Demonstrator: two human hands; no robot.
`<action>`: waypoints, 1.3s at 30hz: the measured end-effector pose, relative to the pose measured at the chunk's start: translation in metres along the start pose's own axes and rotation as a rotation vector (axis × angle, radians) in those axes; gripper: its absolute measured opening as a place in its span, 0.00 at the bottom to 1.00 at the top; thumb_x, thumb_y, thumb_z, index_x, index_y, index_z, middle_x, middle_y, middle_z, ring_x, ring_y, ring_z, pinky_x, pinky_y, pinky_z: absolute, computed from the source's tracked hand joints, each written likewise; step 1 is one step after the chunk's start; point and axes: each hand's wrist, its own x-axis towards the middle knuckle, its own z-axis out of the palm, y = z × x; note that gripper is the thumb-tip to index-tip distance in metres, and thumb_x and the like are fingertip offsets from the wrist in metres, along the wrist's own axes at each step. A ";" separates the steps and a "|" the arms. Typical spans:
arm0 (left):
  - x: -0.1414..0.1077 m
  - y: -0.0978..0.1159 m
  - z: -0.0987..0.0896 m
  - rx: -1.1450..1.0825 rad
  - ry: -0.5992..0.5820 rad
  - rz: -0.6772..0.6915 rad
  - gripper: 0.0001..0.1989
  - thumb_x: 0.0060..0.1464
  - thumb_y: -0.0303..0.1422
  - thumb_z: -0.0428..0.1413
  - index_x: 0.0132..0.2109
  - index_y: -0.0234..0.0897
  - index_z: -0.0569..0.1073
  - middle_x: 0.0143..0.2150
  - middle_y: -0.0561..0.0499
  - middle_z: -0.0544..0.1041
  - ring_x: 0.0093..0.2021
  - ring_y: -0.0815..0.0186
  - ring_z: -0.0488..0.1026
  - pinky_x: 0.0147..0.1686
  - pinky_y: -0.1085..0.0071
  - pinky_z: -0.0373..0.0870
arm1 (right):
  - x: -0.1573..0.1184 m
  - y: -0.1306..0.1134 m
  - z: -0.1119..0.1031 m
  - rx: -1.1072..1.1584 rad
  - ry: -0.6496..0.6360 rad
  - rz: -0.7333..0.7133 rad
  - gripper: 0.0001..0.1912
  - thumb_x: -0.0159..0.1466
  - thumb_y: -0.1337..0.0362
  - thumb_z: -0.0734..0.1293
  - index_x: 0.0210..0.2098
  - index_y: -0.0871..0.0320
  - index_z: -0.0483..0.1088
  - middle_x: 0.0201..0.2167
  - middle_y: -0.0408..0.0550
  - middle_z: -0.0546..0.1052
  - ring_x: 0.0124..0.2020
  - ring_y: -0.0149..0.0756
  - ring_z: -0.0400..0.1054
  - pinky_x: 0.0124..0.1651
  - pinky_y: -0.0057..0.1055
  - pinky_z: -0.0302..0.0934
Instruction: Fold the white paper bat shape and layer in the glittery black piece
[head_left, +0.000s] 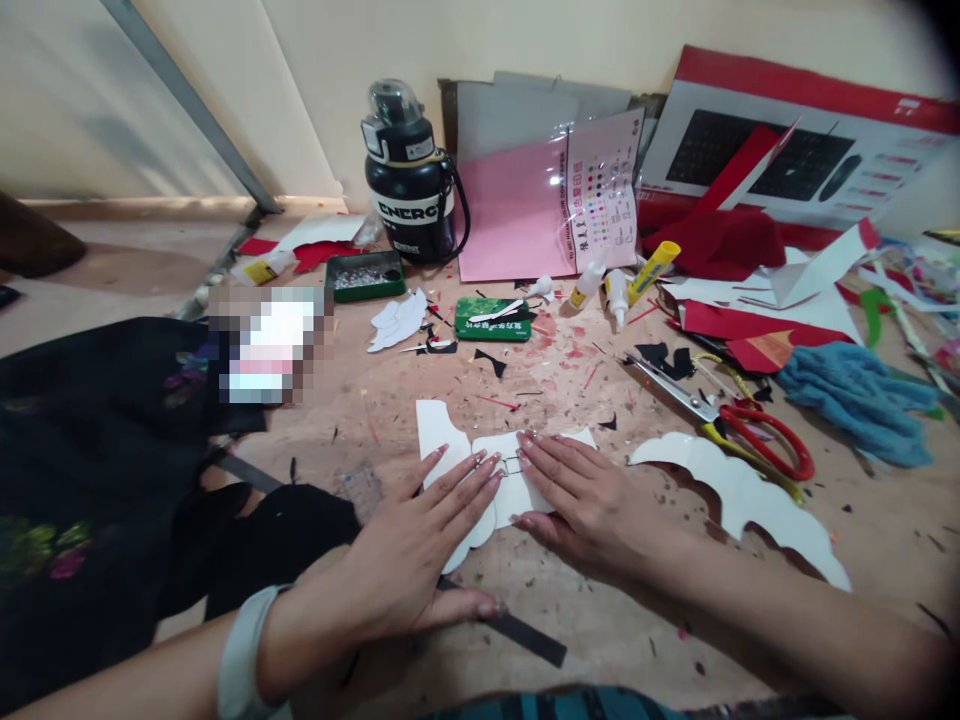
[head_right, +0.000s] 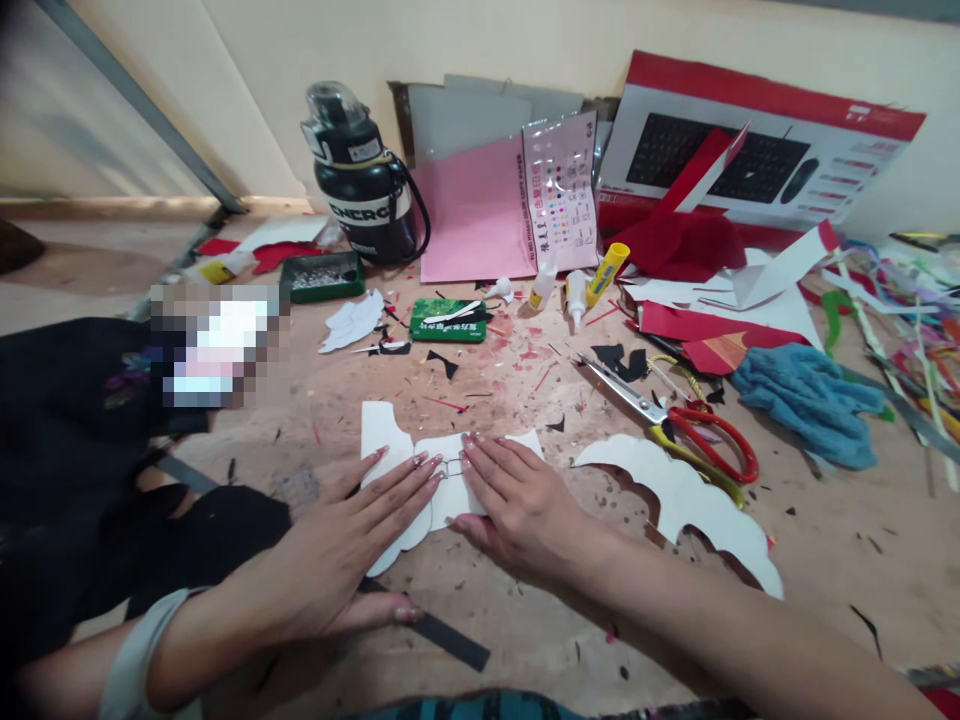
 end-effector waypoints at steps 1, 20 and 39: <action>0.000 0.000 0.000 0.001 -0.002 0.001 0.49 0.61 0.62 0.44 0.75 0.33 0.39 0.71 0.37 0.59 0.71 0.52 0.56 0.70 0.53 0.34 | 0.000 0.000 0.000 0.000 0.000 -0.002 0.23 0.70 0.56 0.64 0.53 0.72 0.74 0.55 0.63 0.76 0.57 0.51 0.71 0.58 0.47 0.69; 0.002 0.006 0.004 0.037 0.002 -0.044 0.51 0.59 0.65 0.42 0.74 0.29 0.46 0.71 0.36 0.59 0.71 0.51 0.56 0.69 0.55 0.41 | 0.001 0.000 0.000 0.011 -0.007 -0.001 0.23 0.71 0.56 0.63 0.53 0.71 0.74 0.55 0.63 0.76 0.57 0.51 0.71 0.59 0.47 0.68; 0.005 0.014 0.007 0.118 0.062 -0.061 0.50 0.61 0.64 0.40 0.73 0.26 0.45 0.70 0.36 0.61 0.70 0.51 0.56 0.68 0.55 0.42 | 0.001 0.001 -0.001 0.011 -0.004 -0.005 0.23 0.70 0.57 0.64 0.53 0.72 0.73 0.56 0.64 0.76 0.58 0.51 0.71 0.59 0.46 0.68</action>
